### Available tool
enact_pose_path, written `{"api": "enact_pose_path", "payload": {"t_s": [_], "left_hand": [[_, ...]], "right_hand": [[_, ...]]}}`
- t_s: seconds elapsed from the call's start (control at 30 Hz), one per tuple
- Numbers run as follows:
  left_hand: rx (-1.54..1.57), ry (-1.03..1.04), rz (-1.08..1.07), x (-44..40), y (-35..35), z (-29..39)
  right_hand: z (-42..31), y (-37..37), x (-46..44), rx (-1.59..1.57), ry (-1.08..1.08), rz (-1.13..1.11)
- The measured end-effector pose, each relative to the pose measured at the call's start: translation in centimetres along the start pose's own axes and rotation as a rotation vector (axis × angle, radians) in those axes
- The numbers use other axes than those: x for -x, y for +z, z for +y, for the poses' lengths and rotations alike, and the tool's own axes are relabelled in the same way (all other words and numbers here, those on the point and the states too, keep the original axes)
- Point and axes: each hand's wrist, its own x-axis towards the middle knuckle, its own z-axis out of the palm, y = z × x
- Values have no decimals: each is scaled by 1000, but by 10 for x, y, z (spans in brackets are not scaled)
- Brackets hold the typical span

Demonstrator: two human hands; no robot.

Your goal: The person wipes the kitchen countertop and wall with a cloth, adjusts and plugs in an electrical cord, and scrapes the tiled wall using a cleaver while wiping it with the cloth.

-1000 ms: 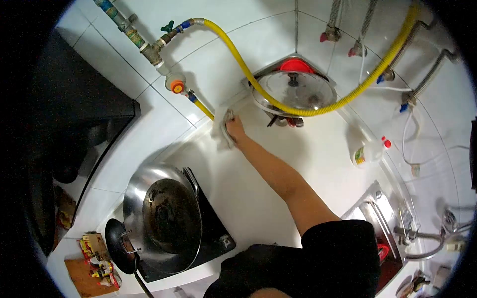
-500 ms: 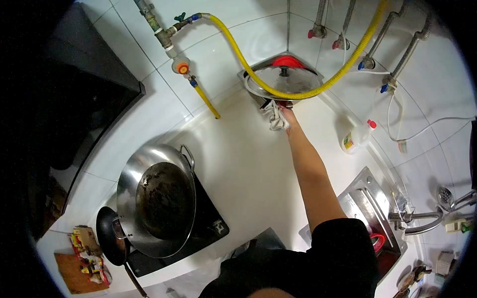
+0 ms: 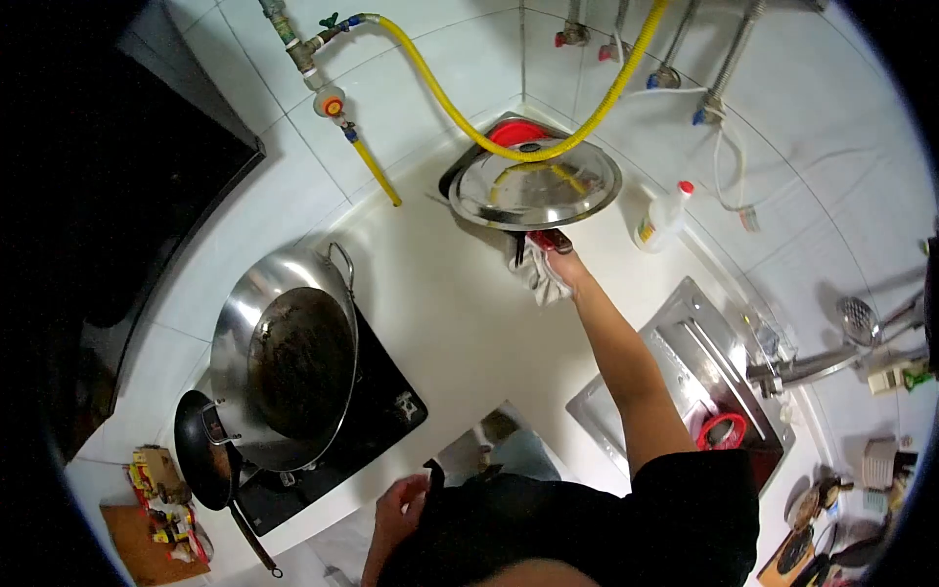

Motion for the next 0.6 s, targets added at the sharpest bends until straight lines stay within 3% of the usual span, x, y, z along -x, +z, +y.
{"api": "enact_pose_path", "payload": {"t_s": [0.03, 0.13, 0.2, 0.27, 0.33, 0.43, 0.5, 0.57, 0.6], "left_hand": [[94, -46, -12, -18, 9, 26], [305, -137, -52, -65, 39, 26], [673, -199, -9, -99, 58, 22], [721, -210, 145, -136, 70, 17], [588, 126, 432, -191, 83, -10], [-28, 539, 748, -220, 61, 86], [-71, 583, 719, -265, 55, 125], [-182, 472, 729, -309, 47, 161], [-251, 314, 640, -328, 44, 184]], "right_hand": [[32, -7, 2, -21, -206, -40], [21, -25, 61, -133, 209, -155], [60, -36, 81, -56, -73, -154], [47, -30, 130, 92, -107, -78], [42, -36, 161, 225, -59, -129], [34, -33, 193, 247, -34, -97], [29, -31, 204, 238, -13, -80], [24, -28, 209, 219, 11, -75], [21, -27, 209, 213, 11, -71]]}}
